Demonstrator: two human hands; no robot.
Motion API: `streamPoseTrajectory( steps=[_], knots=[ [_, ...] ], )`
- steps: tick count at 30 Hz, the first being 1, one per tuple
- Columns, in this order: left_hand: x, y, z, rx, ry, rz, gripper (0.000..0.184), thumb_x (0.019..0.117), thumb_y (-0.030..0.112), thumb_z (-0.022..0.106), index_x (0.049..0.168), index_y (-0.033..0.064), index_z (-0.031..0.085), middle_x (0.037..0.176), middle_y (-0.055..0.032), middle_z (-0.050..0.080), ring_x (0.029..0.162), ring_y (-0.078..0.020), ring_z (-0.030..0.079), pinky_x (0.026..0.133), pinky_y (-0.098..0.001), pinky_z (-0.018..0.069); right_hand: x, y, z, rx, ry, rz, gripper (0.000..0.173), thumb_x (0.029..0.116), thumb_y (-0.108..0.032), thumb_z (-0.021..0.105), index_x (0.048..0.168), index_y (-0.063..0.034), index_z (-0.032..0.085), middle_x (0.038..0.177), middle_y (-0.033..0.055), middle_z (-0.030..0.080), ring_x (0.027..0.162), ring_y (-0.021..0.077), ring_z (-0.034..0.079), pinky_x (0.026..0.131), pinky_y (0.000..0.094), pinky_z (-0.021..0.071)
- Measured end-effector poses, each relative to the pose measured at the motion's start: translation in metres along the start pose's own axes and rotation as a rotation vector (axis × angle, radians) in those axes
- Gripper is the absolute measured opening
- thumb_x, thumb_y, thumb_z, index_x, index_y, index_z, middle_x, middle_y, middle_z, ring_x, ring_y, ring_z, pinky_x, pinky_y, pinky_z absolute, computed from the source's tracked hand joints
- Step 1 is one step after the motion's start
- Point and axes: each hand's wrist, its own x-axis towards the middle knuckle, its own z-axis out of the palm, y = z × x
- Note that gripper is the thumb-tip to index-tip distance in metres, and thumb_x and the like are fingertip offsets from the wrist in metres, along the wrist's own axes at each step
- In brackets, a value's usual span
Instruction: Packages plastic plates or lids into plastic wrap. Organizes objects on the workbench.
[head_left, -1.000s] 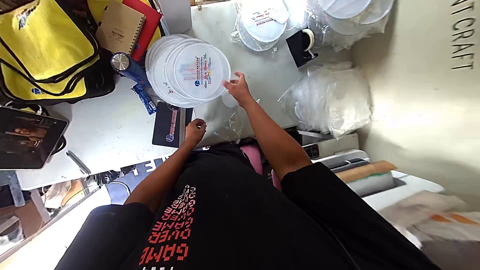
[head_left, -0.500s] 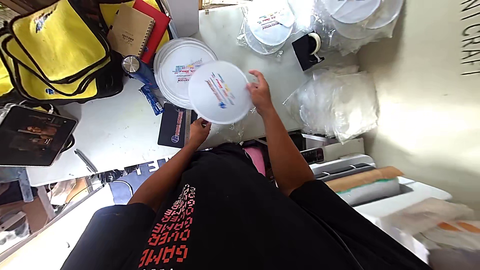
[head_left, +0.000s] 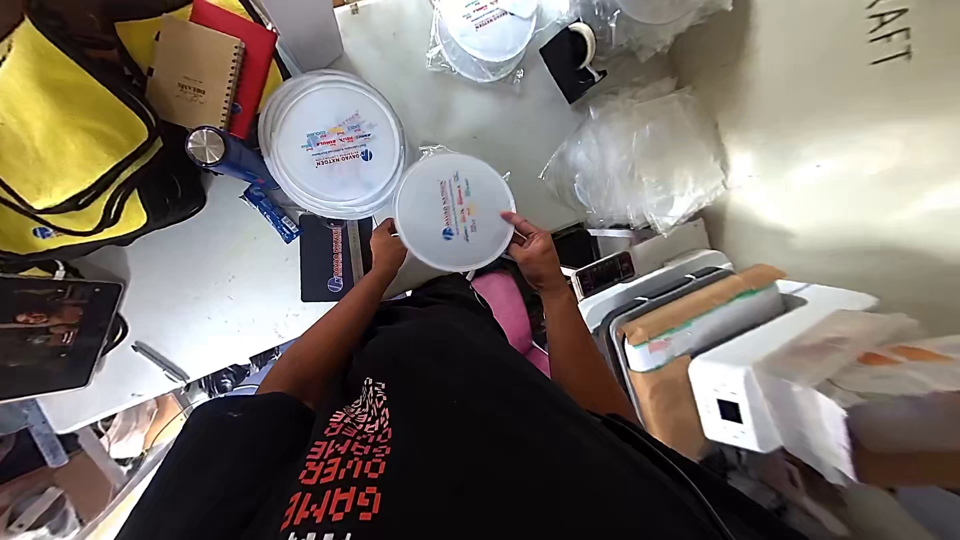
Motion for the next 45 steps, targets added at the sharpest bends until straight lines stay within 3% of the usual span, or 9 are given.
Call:
streamPoseTrajectory(
  steps=[4, 7, 9, 11, 13, 17, 28, 38, 45],
  knots=[
    [0.011, 0.001, 0.003, -0.058, -0.07, -0.006, 0.026, 0.0998, 0.018, 0.066, 0.116, -0.0016, 0.065, 0.1, -0.0148, 0.074, 0.084, -0.0221, 0.074, 0.08, -0.0437, 0.062, -0.01, -0.006, -0.018, -0.773, 0.326, -0.179, 0.03, 0.0937, -0.005, 0.067, 0.121, -0.0124, 0.076, 0.119, 0.0135, 0.073, 0.108, 0.03, 0.071, 0.095, 0.0541, 0.0565],
    [0.012, 0.003, 0.0, -0.078, -0.092, -0.004, 0.026, 0.1001, 0.019, 0.066, 0.115, -0.0024, 0.066, 0.102, -0.0154, 0.073, 0.081, -0.0226, 0.074, 0.079, -0.043, 0.0626, -0.023, -0.027, -0.056, -0.923, 0.468, -0.064, 0.033, 0.1006, -0.038, 0.064, 0.111, -0.0097, 0.078, 0.127, 0.0249, 0.059, 0.121, 0.0449, 0.054, 0.105, 0.0638, 0.0422],
    [0.015, -0.001, -0.001, -0.02, -0.077, 0.003, 0.026, 0.0982, 0.023, 0.068, 0.113, 0.0012, 0.069, 0.104, -0.014, 0.074, 0.084, -0.0233, 0.074, 0.081, -0.0457, 0.0617, -0.034, -0.035, -0.071, -0.759, 0.544, 0.044, 0.044, 0.1043, -0.039, 0.058, 0.114, 0.0009, 0.072, 0.127, 0.0234, 0.06, 0.116, 0.0386, 0.059, 0.1, 0.0597, 0.0482],
    [0.019, -0.005, 0.001, -0.002, -0.083, 0.008, 0.029, 0.0983, 0.028, 0.069, 0.113, 0.0028, 0.071, 0.101, -0.0128, 0.075, 0.086, -0.023, 0.073, 0.082, -0.0465, 0.0606, -0.044, -0.029, -0.069, -0.362, 0.517, 0.169, 0.037, 0.1083, -0.033, 0.053, 0.128, -0.0035, 0.062, 0.111, 0.0147, 0.07, 0.094, 0.025, 0.073, 0.082, 0.0488, 0.0628],
    [0.018, -0.007, 0.004, -0.044, -0.112, 0.033, 0.029, 0.0996, 0.029, 0.068, 0.11, 0.0022, 0.072, 0.094, -0.0116, 0.075, 0.082, -0.021, 0.073, 0.079, -0.0434, 0.061, -0.06, -0.007, -0.054, 0.003, 0.323, 0.295, 0.028, 0.1093, -0.024, 0.049, 0.131, -0.009, 0.057, 0.099, 0.0098, 0.068, 0.083, 0.0199, 0.069, 0.075, 0.0445, 0.0608],
    [0.003, -0.001, 0.007, -0.111, -0.191, 0.081, 0.034, 0.102, 0.034, 0.065, 0.114, 0.0029, 0.069, 0.095, -0.0102, 0.071, 0.077, -0.0174, 0.069, 0.074, -0.0378, 0.0595, -0.082, 0.064, -0.001, 0.261, -0.018, 0.444, 0.035, 0.11, -0.013, 0.04, 0.139, -0.0019, 0.057, 0.114, 0.0118, 0.072, 0.098, 0.0177, 0.071, 0.088, 0.0385, 0.0606],
    [0.006, -0.037, -0.017, 0.053, -0.322, 0.09, 0.028, 0.1009, 0.031, 0.068, 0.109, 0.0051, 0.074, 0.093, -0.0076, 0.076, 0.078, -0.0151, 0.07, 0.078, -0.0377, 0.0596, -0.083, 0.133, 0.078, 0.326, 0.661, 0.438, 0.03, 0.1086, -0.016, 0.048, 0.127, 0.0057, 0.059, 0.103, 0.0196, 0.07, 0.087, 0.0232, 0.072, 0.077, 0.041, 0.0619],
    [-0.022, -0.022, -0.039, 0.801, -0.212, 0.236, 0.027, 0.0996, 0.031, 0.057, 0.106, 0.0104, 0.074, 0.091, -0.0123, 0.074, 0.091, -0.0331, 0.072, 0.082, -0.0594, 0.0547, -0.066, 0.121, 0.132, 0.397, 0.842, 0.5, 0.038, 0.1071, -0.02, 0.055, 0.135, 0.0053, 0.049, 0.107, 0.024, 0.069, 0.09, 0.0299, 0.073, 0.076, 0.0473, 0.0632],
    [-0.022, -0.033, -0.048, 0.68, -0.322, 0.435, 0.02, 0.0978, 0.022, 0.062, 0.098, 0.0049, 0.072, 0.083, -0.0139, 0.072, 0.081, -0.0316, 0.071, 0.076, -0.0572, 0.0552, -0.08, 0.123, 0.129, 0.59, 0.708, 0.518, 0.037, 0.11, -0.023, 0.049, 0.141, -0.002, 0.048, 0.119, 0.0242, 0.065, 0.099, 0.033, 0.072, 0.077, 0.0483, 0.0633]
  ],
)
